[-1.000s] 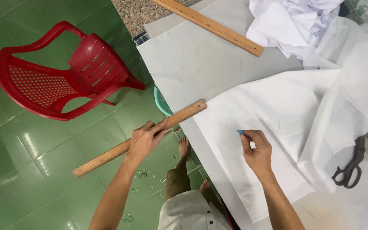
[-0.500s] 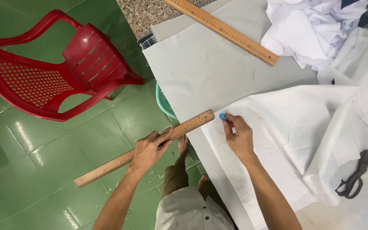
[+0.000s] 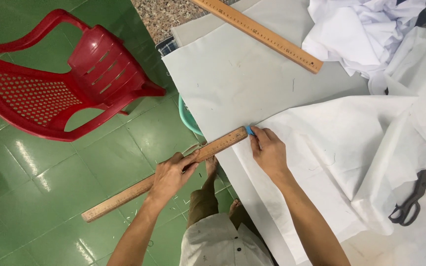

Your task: A person measures white fabric with a wooden ruler, marks it with blue chalk, and cuts out patterns using tailor scissors.

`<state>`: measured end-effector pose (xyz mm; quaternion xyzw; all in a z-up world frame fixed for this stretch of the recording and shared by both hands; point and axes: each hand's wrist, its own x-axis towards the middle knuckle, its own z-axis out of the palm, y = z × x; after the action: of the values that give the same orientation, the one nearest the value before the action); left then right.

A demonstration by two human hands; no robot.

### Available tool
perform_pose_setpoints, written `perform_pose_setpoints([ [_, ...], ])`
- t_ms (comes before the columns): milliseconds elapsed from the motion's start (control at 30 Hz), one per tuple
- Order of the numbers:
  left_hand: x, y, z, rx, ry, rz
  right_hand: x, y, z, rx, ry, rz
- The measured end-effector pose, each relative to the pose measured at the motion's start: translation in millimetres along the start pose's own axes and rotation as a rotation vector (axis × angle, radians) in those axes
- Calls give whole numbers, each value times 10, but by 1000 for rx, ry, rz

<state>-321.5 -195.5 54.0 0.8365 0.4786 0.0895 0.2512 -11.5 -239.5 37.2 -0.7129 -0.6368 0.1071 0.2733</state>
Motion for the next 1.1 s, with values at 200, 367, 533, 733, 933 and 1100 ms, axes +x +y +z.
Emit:
perform_pose_setpoints([
  [200,-9,47,-55,-9,-28,-31,-21,87,114,-120,16,-107],
  [367,37,120,-277,-113,-55,-40,-426,74,-458,-103,49,-55],
  [533,47,-110,-517,-806,325,-300,-1538,435,-1170,59,260,241],
  [733,-123,963,22,-1243,249,-490,-2827,501,-1679,70,405,493],
  [933,-176,1890,906,-1157,-149,-682,-3895,511,-1600,21,528,497],
  [1100,-236,1691,1041,-527,-163,-394,-4427,299,-1217,-117,497,550],
])
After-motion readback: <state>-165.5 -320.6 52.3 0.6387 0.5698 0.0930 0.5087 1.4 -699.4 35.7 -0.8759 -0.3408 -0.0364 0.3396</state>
